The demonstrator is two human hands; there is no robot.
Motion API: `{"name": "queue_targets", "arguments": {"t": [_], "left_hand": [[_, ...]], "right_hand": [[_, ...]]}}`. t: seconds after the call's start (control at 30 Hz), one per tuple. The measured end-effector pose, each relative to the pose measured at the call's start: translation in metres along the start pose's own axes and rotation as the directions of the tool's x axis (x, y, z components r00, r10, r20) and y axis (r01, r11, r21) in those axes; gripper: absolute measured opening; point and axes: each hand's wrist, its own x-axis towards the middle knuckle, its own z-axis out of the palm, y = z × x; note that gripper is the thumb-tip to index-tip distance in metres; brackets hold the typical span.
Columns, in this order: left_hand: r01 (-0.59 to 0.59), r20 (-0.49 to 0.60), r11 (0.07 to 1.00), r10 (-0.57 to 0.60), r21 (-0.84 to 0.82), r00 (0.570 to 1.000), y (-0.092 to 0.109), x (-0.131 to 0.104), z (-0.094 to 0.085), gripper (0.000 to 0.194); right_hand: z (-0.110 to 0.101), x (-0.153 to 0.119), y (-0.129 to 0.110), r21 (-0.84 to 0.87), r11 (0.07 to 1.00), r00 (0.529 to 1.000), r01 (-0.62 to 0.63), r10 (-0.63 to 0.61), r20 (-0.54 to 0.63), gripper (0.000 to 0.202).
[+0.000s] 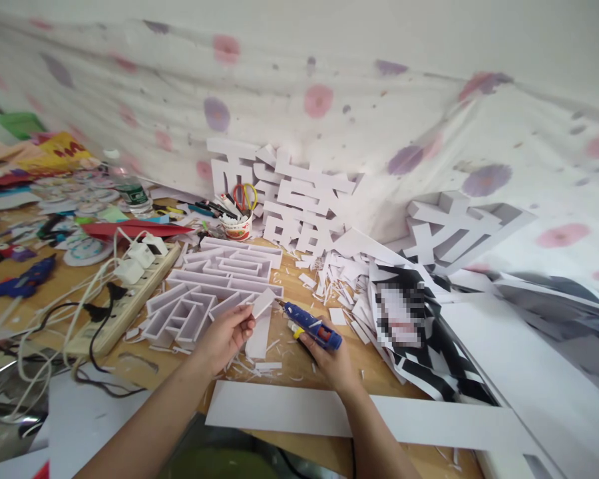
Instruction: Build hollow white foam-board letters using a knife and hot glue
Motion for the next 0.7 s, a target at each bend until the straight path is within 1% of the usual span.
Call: {"name": "queue_targets", "arguments": {"t": [0.23,0.43,0.7], "left_hand": [[0.001,0.040,1.000,-0.001,0.016,0.999,-0.0002,0.0005,-0.0021,0.009],[0.002,0.042,1.000,-0.003,0.025,0.999,-0.0008,0.0007,-0.0027,0.010],[0.005,0.004,1.000,-0.005,-0.007,1.000,0.0004,-0.0016,0.0017,0.012]], "right_hand": [[0.0021,-0.0012,0.0046,-0.001,1.000,0.999,0.008,-0.008,-0.048,0.026],[0.0034,-0.0020,0.0086,0.023,1.000,0.999,-0.016,0.017,-0.036,0.024],[0.0040,-0.0017,0.0001,-0.023,0.999,1.000,-0.022,0.022,-0.005,0.028]]}}
